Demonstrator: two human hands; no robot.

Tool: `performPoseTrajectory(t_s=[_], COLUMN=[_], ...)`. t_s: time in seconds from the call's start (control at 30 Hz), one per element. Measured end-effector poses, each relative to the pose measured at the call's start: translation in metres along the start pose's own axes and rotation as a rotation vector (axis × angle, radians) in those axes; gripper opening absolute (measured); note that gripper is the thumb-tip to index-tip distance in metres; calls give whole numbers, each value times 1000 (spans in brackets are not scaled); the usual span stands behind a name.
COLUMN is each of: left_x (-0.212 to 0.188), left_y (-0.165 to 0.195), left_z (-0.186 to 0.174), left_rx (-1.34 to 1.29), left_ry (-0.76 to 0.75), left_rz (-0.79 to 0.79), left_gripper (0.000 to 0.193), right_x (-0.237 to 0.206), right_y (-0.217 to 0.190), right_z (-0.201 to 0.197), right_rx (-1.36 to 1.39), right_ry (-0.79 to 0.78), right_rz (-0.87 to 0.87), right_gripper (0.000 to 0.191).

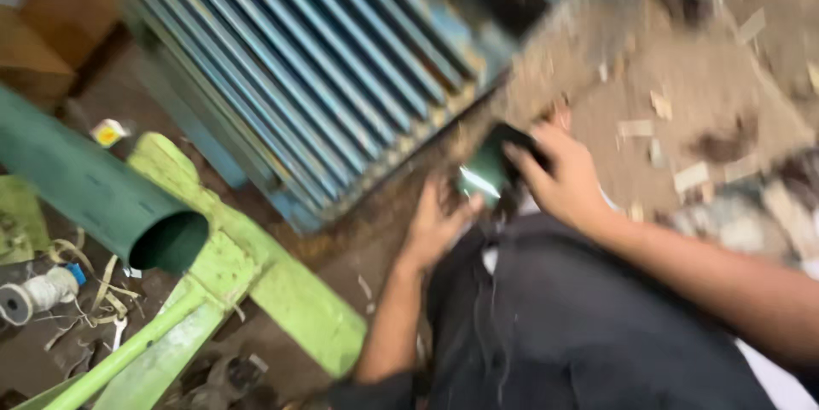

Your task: The person works on the stator of an electric motor lying on the floor, pulling old wire and insulation out of the slots by hand and with a screwdriver. They cut green insulating sheet with scissors, then fit the cut insulation pieces into the stator slots, pressing them in place by hand.

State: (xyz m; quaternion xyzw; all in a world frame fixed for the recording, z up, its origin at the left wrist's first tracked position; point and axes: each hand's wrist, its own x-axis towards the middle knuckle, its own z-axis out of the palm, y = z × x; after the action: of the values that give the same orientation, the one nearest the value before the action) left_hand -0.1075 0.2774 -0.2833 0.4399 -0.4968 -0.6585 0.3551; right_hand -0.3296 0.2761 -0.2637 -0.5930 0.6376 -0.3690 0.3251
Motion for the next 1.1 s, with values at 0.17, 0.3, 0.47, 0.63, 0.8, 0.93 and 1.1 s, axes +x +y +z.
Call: performPoseTrajectory(t_s=[0.17,0.3,0.47,0.63,0.8,0.93,1.1], left_x=[-1,17,37,43,53,62,66], left_y=[-13,-20,-37,-50,-56,-66,-77], left_z=[-5,-4,5,16,20,18,15], left_rx=[-36,-70,-504,-867,-1016,-1043,-1206], left_ry=[303,398,483,480,539,535,439], left_rz=[-187,-366,-99,-28,1,-30,-81], left_gripper=[51,48,38,43,39,32,32], right_x=[-11,2,15,22,24,23,24], right_y=[-27,-45,-55,-57,-64,-66,-58], right_z=[43,30,28,41,46,46,45], right_rx=[-64,-10,-55,-58,-43,-165,-186], right_ry=[115,273,292,347,347,308,290], right_rz=[-31,93,-11,1,-24,-24,-77], right_gripper=[20,18,17,17,18,16,12])
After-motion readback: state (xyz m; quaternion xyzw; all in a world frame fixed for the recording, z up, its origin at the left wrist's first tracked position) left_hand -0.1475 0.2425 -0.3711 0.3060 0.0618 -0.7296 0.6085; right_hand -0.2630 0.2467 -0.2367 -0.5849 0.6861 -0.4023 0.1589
